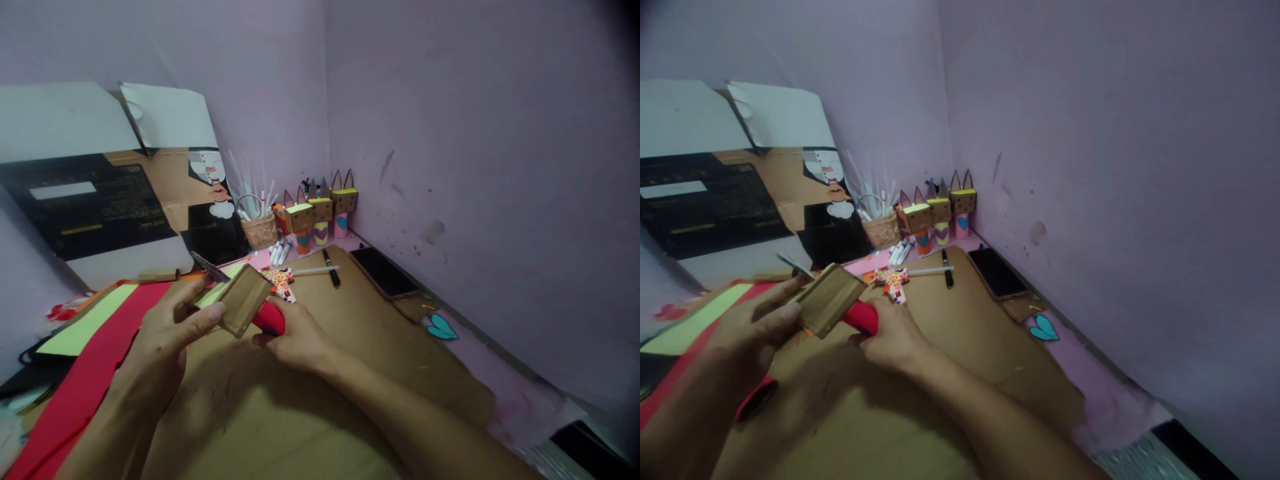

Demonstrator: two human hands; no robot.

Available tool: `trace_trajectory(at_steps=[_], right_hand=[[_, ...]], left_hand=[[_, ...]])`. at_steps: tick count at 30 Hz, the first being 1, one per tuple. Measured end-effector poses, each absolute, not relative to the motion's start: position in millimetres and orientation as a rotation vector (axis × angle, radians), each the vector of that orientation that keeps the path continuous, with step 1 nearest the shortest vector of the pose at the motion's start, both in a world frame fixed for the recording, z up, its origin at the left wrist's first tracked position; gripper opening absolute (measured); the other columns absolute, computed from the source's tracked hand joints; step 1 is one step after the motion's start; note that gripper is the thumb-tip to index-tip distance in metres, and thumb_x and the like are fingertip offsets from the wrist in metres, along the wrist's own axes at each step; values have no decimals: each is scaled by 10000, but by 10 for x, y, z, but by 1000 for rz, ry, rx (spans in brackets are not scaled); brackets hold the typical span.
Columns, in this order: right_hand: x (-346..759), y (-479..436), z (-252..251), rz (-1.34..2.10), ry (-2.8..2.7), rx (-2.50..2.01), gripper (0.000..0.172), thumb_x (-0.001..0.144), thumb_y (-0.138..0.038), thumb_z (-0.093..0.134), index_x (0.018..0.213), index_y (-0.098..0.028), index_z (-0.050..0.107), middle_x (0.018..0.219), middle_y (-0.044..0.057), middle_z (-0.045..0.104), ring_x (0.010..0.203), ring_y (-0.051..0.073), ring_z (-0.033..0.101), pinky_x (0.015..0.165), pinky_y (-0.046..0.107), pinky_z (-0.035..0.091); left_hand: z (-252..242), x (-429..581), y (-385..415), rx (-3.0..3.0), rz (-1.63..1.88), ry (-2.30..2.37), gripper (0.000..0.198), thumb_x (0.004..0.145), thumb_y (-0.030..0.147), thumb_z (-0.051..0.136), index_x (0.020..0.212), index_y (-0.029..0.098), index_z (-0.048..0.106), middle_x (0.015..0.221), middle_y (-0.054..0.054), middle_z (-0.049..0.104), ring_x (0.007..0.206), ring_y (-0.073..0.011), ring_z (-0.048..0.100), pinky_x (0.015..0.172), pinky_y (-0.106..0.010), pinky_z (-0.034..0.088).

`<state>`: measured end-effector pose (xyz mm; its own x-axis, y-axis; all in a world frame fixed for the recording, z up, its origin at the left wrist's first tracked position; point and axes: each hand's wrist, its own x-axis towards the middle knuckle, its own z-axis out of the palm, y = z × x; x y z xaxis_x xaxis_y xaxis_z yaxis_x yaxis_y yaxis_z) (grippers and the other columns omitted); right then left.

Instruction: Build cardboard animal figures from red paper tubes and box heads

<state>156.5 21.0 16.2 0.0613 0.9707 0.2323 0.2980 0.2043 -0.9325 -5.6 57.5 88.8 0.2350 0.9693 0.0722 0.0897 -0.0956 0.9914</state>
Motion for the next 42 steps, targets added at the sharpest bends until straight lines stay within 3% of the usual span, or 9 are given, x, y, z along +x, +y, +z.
trace_trajectory(at_steps=[4,6,10,13,19,26,29,35,42], right_hand=[[1573,236,224,1210,-1302,-978,269,550,-154,719,789,-189,600,708,-37,564,618,115,494,581,246,405],[1583,231,246,1409,-1192,-822,283,517,-170,735,758,-185,589,676,-47,554,586,106,497,563,246,414],[1605,214,222,1546,-1078,-758,350,437,-212,802,742,-171,633,642,-42,574,569,109,506,580,268,451],[1588,201,183,1534,-1114,-710,375,415,-235,839,735,-187,648,680,-33,601,634,131,540,662,289,469],[1411,167,135,1531,-1219,-646,542,383,-313,875,864,-234,638,858,4,659,836,211,620,836,385,481],[1657,210,211,1578,-1554,-835,598,449,-319,860,1001,-223,650,939,36,669,890,229,624,879,420,459],[1988,247,284,1437,-1562,-1109,638,424,-319,870,1013,-209,651,976,69,650,900,245,605,865,451,450],[2149,253,361,1204,-1112,-873,875,462,-538,815,1235,-287,491,1332,117,466,1215,294,448,917,464,433],[1884,195,339,1255,-1166,-817,721,533,-371,834,1174,-226,537,1104,90,661,1018,280,615,907,433,459]], left_hand=[[829,-110,664,1422,1167,1092,1097,423,642,753,1361,192,405,1326,-118,525,1223,-396,432,983,-409,394],[832,-116,658,1348,1215,1032,1130,394,645,760,1362,188,396,1324,-133,519,1242,-403,404,1005,-439,366],[804,-68,504,1429,1003,856,758,579,427,767,1235,125,536,1196,-146,619,1158,-363,507,959,-429,413],[693,5,384,1472,792,781,556,617,351,754,1118,149,619,1111,-119,670,1093,-339,561,922,-430,444],[484,160,288,1317,857,787,432,562,299,780,944,138,657,967,-107,708,980,-312,615,847,-398,483],[445,98,391,1191,949,780,303,610,301,759,862,151,683,871,-70,719,881,-249,638,809,-336,485],[388,87,442,1127,940,812,236,603,269,756,797,159,678,752,-39,701,751,-194,631,711,-281,479],[276,256,344,1137,699,853,199,554,268,720,658,126,628,590,-25,614,528,-121,514,515,-229,366],[228,366,307,1233,638,852,155,493,191,645,615,141,565,537,25,556,486,-91,455,465,-211,343]])
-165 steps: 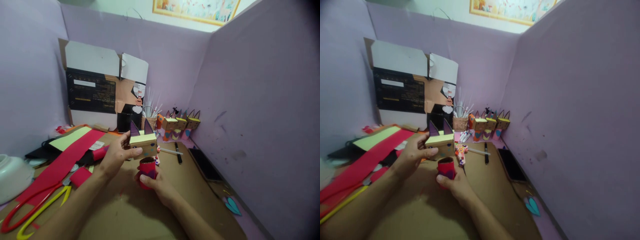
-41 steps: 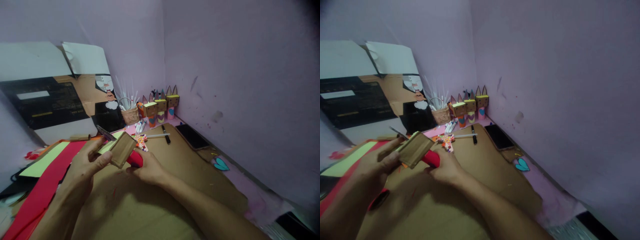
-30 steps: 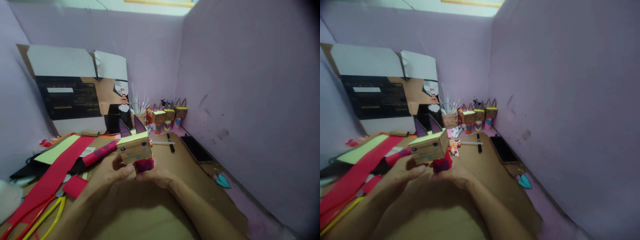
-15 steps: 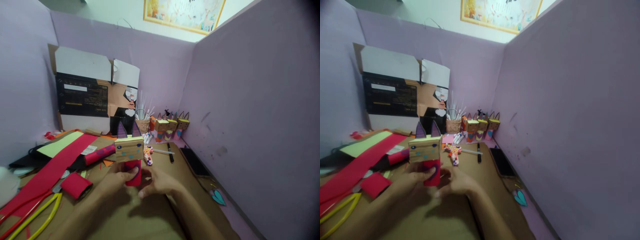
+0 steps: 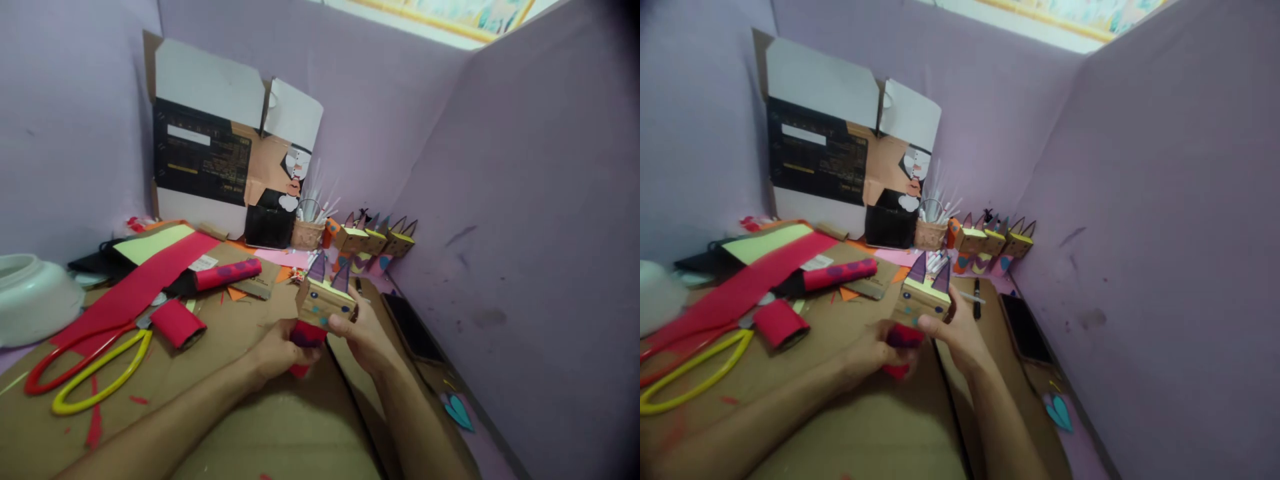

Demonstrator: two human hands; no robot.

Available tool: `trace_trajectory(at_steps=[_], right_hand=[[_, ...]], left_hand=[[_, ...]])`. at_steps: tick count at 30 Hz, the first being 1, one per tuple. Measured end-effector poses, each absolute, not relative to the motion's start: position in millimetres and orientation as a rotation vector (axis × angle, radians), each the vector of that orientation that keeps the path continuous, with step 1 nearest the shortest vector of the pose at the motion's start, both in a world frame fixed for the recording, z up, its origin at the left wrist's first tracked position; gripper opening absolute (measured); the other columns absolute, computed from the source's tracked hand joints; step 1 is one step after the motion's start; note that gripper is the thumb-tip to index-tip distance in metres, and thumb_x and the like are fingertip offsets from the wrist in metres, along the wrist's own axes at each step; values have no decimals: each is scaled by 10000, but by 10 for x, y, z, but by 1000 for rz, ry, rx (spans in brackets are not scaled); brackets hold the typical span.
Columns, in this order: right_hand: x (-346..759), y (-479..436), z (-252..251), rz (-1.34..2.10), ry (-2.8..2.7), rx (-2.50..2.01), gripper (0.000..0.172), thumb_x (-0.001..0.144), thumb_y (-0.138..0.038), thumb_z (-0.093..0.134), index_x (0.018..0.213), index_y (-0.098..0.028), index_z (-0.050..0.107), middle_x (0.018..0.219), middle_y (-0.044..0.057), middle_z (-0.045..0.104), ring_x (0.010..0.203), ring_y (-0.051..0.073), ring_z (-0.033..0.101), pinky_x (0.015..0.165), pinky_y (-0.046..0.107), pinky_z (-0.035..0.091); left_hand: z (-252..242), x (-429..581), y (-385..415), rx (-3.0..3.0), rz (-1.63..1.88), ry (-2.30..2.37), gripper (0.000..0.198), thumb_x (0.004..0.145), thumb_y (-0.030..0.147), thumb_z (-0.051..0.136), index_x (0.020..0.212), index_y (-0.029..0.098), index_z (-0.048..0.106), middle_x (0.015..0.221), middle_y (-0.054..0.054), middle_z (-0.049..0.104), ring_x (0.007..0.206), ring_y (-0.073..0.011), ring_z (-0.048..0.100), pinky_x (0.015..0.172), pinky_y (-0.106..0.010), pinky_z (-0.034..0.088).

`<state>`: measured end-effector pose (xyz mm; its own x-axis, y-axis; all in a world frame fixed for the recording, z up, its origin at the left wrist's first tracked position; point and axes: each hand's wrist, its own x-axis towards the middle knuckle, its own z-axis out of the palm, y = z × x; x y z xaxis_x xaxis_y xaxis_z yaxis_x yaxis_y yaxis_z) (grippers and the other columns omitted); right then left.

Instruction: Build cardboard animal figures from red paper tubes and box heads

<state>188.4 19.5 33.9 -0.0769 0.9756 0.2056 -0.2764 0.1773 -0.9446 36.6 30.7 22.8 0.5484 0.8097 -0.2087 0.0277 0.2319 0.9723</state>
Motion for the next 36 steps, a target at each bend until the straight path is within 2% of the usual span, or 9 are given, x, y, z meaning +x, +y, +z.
trace_trajectory(at_steps=[5,11,18,28,36], right_hand=[[1910,199,361,1213,-1132,-861,564,569,-354,789,1067,-175,596,1019,102,697,948,295,645,869,432,489],[1974,234,322,1085,-1181,-895,474,638,-345,720,1068,-189,598,1073,95,681,987,295,636,905,467,472],[1916,241,297,1031,-1263,-956,510,649,-365,708,1121,-218,585,1099,78,665,1013,283,621,931,474,450],[1923,237,248,986,-1295,-960,579,614,-365,764,1139,-229,558,1071,87,664,986,285,629,891,459,465],[1982,229,180,850,-1360,-1020,698,575,-381,807,1194,-225,524,1086,85,648,982,278,625,867,430,475]], left_hand=[[149,391,311,1185,557,792,177,501,211,615,635,164,509,499,39,507,443,-110,477,377,-215,381],[94,375,319,1235,549,774,212,536,219,639,700,160,518,520,40,496,448,-98,465,354,-198,384],[65,389,323,1261,562,805,175,555,197,639,659,167,501,512,38,499,431,-89,447,366,-215,408],[86,384,341,1211,543,810,150,548,181,649,643,157,536,546,28,504,453,-92,455,374,-220,421],[100,356,391,1278,567,788,142,534,170,658,601,159,533,530,32,506,452,-101,451,397,-236,402]])
